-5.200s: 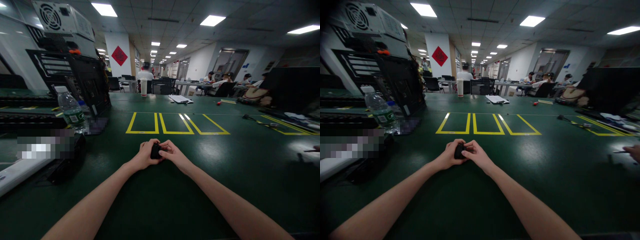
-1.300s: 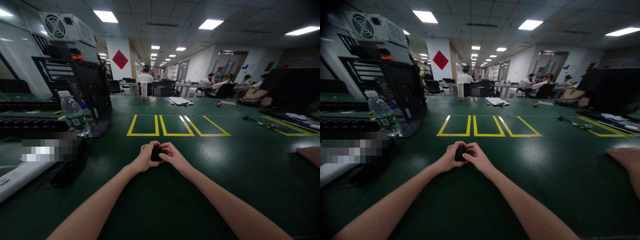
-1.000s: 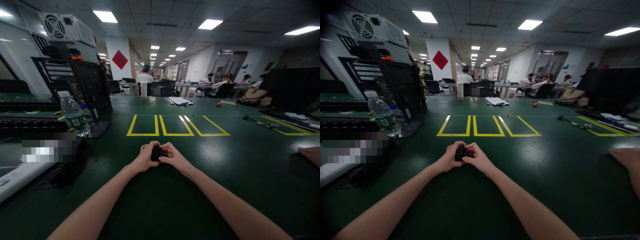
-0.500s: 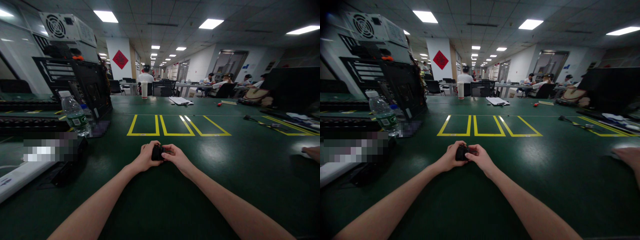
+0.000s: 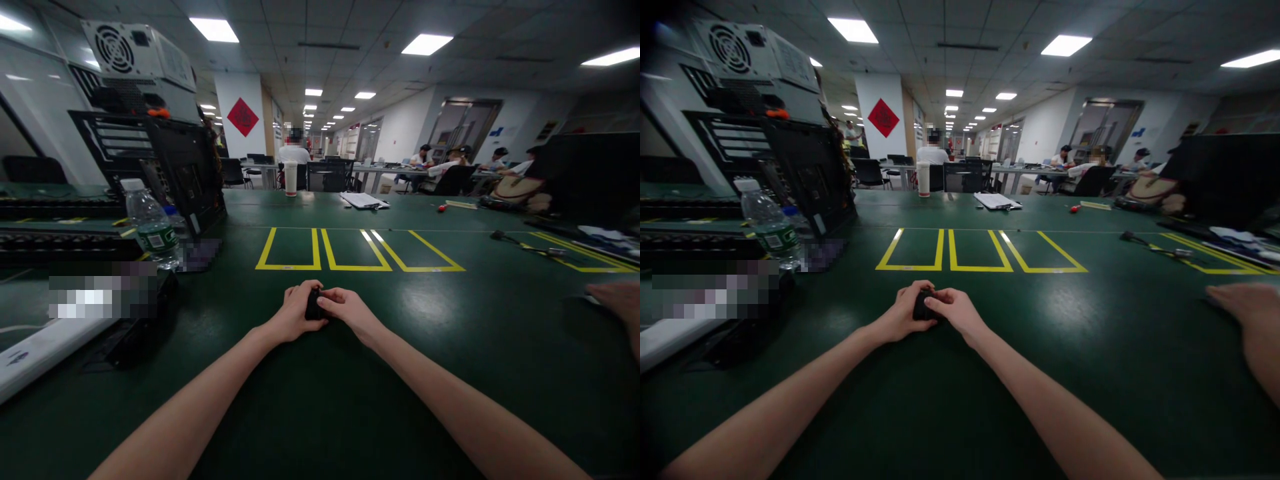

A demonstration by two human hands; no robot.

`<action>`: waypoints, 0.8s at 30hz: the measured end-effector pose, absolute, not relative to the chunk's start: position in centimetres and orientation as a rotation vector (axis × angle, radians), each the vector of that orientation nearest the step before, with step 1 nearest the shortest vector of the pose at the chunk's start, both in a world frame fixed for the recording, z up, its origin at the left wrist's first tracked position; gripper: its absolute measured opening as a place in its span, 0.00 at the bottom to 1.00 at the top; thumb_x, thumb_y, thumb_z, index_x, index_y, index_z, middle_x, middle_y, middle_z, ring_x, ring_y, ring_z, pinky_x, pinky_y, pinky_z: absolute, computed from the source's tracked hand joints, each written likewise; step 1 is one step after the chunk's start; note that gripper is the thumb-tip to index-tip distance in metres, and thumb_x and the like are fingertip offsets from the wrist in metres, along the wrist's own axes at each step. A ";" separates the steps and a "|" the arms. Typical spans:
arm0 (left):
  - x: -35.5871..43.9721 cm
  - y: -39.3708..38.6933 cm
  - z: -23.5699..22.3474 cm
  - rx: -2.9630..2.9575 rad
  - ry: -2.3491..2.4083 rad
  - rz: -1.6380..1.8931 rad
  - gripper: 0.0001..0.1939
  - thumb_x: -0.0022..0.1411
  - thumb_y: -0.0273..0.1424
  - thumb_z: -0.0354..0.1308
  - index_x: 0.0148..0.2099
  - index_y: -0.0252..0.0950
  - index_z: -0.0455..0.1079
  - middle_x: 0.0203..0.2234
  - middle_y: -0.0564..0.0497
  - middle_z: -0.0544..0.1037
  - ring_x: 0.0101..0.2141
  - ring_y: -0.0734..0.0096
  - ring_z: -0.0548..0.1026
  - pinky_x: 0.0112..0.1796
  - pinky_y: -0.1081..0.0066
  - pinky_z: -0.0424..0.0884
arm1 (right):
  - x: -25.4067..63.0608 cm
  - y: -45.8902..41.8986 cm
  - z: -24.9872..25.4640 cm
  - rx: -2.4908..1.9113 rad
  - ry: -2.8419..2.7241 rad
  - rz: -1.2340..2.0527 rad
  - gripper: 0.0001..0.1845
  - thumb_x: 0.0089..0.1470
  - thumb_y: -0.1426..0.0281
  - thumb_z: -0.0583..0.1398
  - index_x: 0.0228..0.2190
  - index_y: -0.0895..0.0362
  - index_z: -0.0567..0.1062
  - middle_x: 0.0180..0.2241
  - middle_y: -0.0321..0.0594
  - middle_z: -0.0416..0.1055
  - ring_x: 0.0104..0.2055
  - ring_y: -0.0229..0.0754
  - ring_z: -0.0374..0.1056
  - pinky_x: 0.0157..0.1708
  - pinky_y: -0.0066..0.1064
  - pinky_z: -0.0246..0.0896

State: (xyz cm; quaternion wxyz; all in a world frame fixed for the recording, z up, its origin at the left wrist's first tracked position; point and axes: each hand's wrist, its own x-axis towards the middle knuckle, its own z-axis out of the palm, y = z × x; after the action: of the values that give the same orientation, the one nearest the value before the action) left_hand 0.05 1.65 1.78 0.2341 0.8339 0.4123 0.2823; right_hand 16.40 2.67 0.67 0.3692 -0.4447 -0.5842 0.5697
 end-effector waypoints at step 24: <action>0.2 1.9 1.1 2.289 1.162 0.816 0.29 0.46 0.32 0.59 0.49 0.42 0.51 0.44 0.51 0.62 0.47 0.60 0.59 0.47 0.59 0.53 | 16.3 1.9 0.5 -1.068 -1.554 1.356 0.15 0.45 0.64 0.56 0.36 0.56 0.64 0.38 0.40 0.65 0.41 0.41 0.63 0.38 0.36 0.60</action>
State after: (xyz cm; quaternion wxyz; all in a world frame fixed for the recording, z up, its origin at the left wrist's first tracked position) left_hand 0.17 1.91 1.07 0.2221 0.8285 0.4207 0.2954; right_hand 16.28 1.95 0.50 0.3980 -0.4217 -0.6139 0.5357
